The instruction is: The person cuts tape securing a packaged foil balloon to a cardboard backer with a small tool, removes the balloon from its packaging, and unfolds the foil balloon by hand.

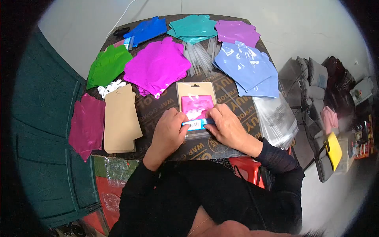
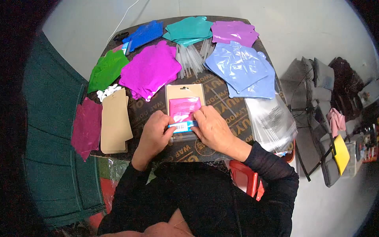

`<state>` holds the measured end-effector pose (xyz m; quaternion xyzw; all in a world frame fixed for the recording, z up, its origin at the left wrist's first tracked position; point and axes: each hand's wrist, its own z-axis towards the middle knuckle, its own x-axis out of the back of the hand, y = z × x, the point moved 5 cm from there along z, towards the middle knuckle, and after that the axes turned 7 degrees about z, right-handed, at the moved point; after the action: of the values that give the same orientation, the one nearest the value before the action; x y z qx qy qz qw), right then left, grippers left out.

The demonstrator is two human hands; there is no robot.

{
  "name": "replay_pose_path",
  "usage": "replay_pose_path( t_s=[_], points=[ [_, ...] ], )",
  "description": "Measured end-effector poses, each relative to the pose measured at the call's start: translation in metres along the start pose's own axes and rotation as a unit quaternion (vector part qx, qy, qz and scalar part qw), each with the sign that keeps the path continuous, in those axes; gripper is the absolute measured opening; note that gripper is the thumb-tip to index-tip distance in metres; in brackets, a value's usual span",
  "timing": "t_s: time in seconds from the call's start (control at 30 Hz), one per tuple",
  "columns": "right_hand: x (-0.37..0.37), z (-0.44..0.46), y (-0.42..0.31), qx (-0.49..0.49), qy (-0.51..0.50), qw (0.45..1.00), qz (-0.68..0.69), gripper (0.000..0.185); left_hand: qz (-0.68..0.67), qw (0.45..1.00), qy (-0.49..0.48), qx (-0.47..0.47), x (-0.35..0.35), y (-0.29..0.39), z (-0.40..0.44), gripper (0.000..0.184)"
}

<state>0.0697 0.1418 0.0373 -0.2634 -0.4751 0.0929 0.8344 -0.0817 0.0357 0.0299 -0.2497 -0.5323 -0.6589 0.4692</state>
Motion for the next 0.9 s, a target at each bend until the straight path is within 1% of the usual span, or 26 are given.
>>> replay_pose_path(
  t_s=[0.03, 0.17, 0.37, 0.5, 0.67, 0.87, 0.9],
  points=[
    [0.001, 0.0, 0.0, -0.001, 0.0, 1.0, 0.0, 0.03, 0.0, 1.0, -0.001, 0.0, 0.0, 0.002, 0.001, 0.019],
    [0.007, 0.0, -0.005, 0.029, 0.006, 0.999, -0.033, 0.03, 0.062, 0.994, 0.063, -0.072, 0.003, 0.024, 0.012, 0.019],
    [0.004, 0.0, -0.006, 0.07, 0.01, 0.994, -0.083, 0.027, 0.094, 0.991, 0.065, -0.073, -0.007, 0.03, 0.012, 0.02],
    [0.001, 0.0, -0.004, 0.107, 0.005, 0.987, -0.12, 0.021, 0.08, 0.991, 0.086, -0.068, -0.008, 0.026, 0.009, 0.019],
    [-0.001, 0.004, -0.009, 0.143, 0.013, 0.977, -0.159, 0.014, 0.101, 0.988, 0.075, -0.087, -0.006, 0.031, 0.012, 0.019],
    [-0.011, 0.01, -0.012, 0.181, 0.016, 0.968, -0.17, 0.011, 0.102, 0.987, 0.07, -0.097, -0.013, 0.025, 0.017, 0.017],
    [-0.011, 0.01, -0.011, 0.183, 0.021, 0.969, -0.164, 0.011, 0.119, 0.985, 0.072, -0.106, -0.013, 0.026, 0.018, 0.016]
  ],
)
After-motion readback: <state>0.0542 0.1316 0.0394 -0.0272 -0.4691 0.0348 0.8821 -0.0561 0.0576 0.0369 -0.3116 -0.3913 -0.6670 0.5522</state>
